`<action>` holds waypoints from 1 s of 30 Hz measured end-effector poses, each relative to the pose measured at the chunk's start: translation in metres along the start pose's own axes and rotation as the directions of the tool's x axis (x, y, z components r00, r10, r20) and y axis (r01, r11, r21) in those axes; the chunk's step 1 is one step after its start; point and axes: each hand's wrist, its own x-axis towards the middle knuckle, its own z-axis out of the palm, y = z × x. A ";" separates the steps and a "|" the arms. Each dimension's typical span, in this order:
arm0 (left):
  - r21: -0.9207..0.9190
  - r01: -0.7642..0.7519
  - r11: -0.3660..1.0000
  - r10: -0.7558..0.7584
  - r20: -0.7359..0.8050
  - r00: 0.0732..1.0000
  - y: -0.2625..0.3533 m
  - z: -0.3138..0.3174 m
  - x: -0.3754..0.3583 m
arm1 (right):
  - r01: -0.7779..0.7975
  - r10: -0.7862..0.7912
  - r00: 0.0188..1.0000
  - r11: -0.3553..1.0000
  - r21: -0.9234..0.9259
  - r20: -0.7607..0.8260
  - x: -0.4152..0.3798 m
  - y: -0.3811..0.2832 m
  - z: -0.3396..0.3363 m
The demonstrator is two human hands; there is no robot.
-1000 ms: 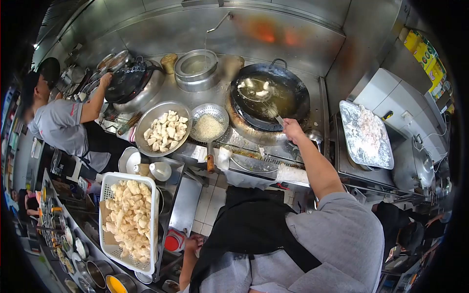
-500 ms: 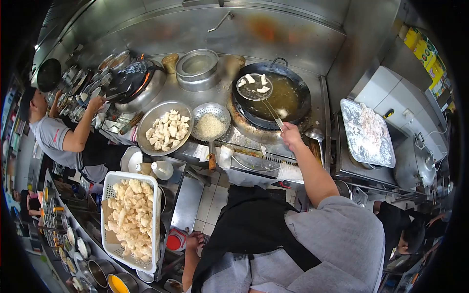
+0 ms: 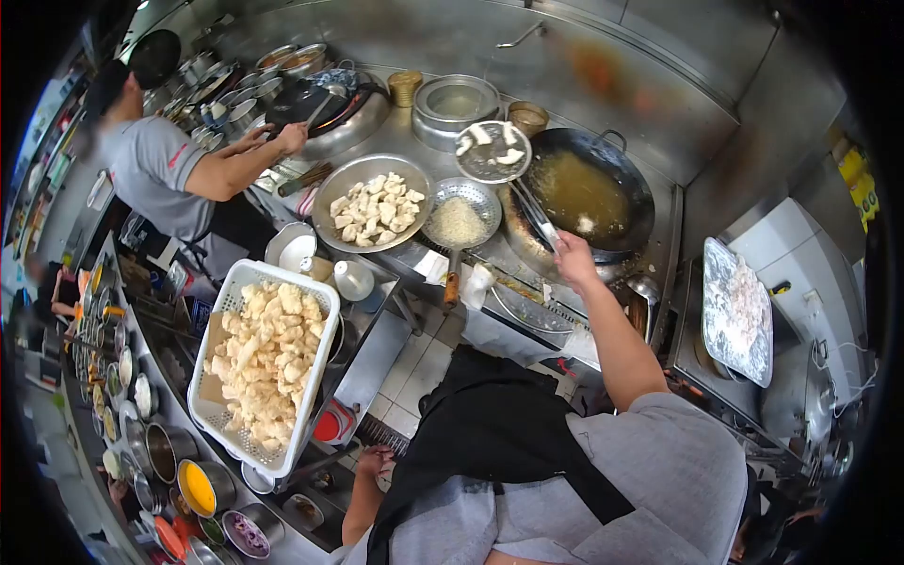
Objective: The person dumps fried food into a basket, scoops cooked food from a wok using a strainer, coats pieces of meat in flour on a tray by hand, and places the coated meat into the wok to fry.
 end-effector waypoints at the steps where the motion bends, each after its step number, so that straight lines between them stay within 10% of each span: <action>1: 0.002 -0.023 1.000 0.023 0.013 1.000 -0.006 -0.002 -0.004 | -0.038 0.037 0.998 0.999 0.014 0.049 -0.014 -0.025 0.016; 5: -0.065 -0.002 0.998 0.001 -0.016 1.000 -0.019 -0.008 -0.004 | 0.293 -0.258 0.952 0.923 -0.251 0.162 0.036 0.015 0.071; 9: -0.064 -0.084 0.994 0.084 -0.005 0.996 -0.033 -0.005 0.022 | 0.116 -0.112 0.992 0.691 -0.713 0.053 0.015 -0.061 0.093; 14: -0.329 -0.019 0.944 0.022 0.003 1.000 -0.023 0.001 0.039 | 0.089 -0.128 0.992 0.777 -0.623 -0.018 0.031 -0.048 0.088; 21: 0.033 0.017 0.999 -0.016 -0.011 1.000 0.048 0.006 -0.019 | 0.137 -0.185 0.971 0.951 -0.277 -0.153 0.034 0.013 0.007; 25: -0.205 0.142 0.968 -0.098 0.211 0.973 0.000 -0.012 0.037 | -0.031 -0.115 0.922 0.930 -0.366 -0.369 0.012 0.013 -0.087; 30: 0.051 0.105 0.993 -0.108 0.059 0.992 0.053 -0.002 0.036 | -0.332 -0.088 0.870 0.622 -0.709 -0.485 -0.051 -0.007 -0.166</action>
